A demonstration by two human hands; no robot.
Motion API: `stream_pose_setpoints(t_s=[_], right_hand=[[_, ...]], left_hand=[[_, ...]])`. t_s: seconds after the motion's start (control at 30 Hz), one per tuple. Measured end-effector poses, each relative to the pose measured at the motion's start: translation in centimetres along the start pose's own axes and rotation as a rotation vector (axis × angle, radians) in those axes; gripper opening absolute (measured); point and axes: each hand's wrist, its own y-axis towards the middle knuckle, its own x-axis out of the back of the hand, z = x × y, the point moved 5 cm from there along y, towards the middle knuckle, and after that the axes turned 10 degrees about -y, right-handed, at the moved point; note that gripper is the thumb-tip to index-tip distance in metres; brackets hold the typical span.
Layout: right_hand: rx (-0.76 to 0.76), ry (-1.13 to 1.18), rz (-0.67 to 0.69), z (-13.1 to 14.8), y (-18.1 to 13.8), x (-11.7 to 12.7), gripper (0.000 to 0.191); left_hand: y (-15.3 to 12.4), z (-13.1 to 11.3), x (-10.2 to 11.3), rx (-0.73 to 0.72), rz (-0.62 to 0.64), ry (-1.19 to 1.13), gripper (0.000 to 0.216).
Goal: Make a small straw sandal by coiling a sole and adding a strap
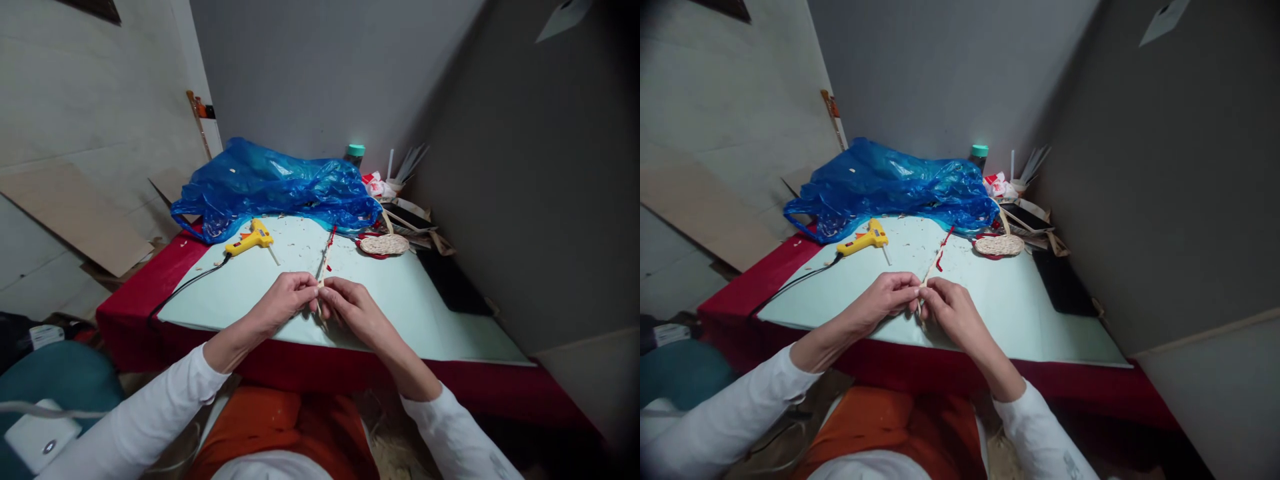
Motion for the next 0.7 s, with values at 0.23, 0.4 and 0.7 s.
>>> stream_pose_setpoints(t_s=[0.23, 0.4, 0.7], right_hand=[[-0.093, 0.11, -0.119, -0.2, -0.4, -0.3, 0.03], [-0.125, 0.089, -0.217, -0.1, -0.5, -0.7, 0.03], [-0.135, 0.283, -0.066, -0.9, -0.3, -0.4, 0.031]], left_hand=[[-1.4, -1.0, 0.1, -0.074, -0.041, 0.301, 0.029], [-2.7, -1.8, -0.4, -0.152, -0.175, 0.499, 0.024], [-3.1, -0.3, -4.6, -0.326, -0.017, 1.146, 0.031]])
